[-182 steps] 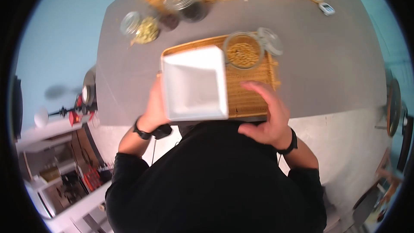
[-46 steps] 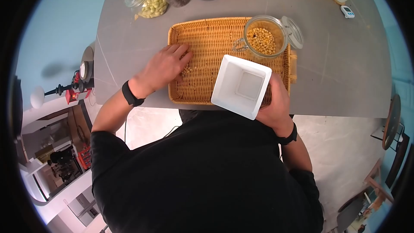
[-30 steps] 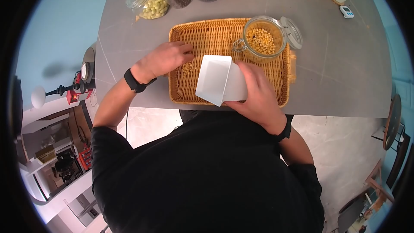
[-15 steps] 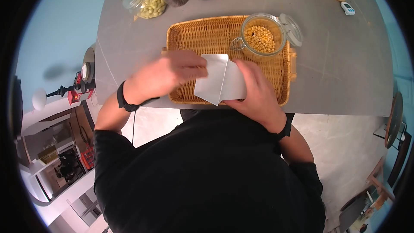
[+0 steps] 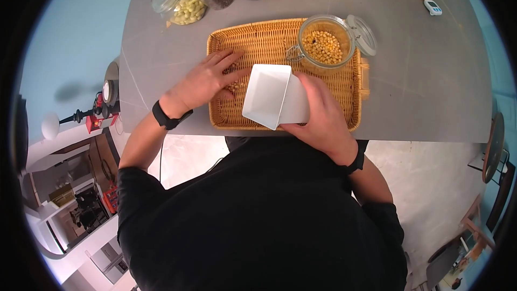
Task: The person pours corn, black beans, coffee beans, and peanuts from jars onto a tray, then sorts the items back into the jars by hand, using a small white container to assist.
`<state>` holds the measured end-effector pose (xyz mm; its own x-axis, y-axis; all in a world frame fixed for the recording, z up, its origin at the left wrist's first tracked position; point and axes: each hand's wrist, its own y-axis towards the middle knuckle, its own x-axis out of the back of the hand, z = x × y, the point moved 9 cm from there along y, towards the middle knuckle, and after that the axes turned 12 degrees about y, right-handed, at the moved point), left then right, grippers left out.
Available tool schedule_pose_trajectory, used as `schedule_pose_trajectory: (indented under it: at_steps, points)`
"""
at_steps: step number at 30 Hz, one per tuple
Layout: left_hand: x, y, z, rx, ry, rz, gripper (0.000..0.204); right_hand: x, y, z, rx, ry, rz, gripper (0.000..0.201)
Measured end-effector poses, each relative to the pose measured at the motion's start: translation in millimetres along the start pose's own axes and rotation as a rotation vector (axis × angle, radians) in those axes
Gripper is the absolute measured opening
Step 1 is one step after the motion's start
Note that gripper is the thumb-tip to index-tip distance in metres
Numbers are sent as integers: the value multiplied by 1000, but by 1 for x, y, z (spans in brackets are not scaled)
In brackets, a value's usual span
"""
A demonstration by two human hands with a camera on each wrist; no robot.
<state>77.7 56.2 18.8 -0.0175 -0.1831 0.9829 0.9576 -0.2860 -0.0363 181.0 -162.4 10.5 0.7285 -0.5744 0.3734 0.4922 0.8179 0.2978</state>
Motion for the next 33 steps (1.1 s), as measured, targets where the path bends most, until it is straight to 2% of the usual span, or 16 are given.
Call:
schedule_pose_trajectory:
  at_steps: [4,8,16,19,22,25,28,29,32,33]
  points:
    - [-6,-11,-4,79,-59,92,45,1,-1,3,20,-17,-7,106]
    - [2,-8,-10,25,-12,76,26,0,1,2,17,-31,3,106]
    - [-21,-1,4,-46,-59,56,13,1,-1,0,-8,-21,0,105]
    - [-8,1,13,-29,-123,29,15,1,0,0,-7,-23,5,106]
    - [39,12,12,12,-219,-61,23,0,-1,-3,-27,-15,13,107]
    - [89,28,-15,-69,-446,-271,19,-1,-2,-5,-26,-19,21,107]
    - [87,42,-44,-164,-596,-144,23,-1,-1,-3,-13,-37,24,107]
    - [85,41,-45,-171,-563,-235,28,0,-1,-2,-8,-33,24,108]
    - [78,31,-13,-130,-510,-289,32,4,-2,-2,-19,-18,6,108]
    - [70,27,6,-58,-514,-268,40,4,-2,-1,-35,-11,2,108]
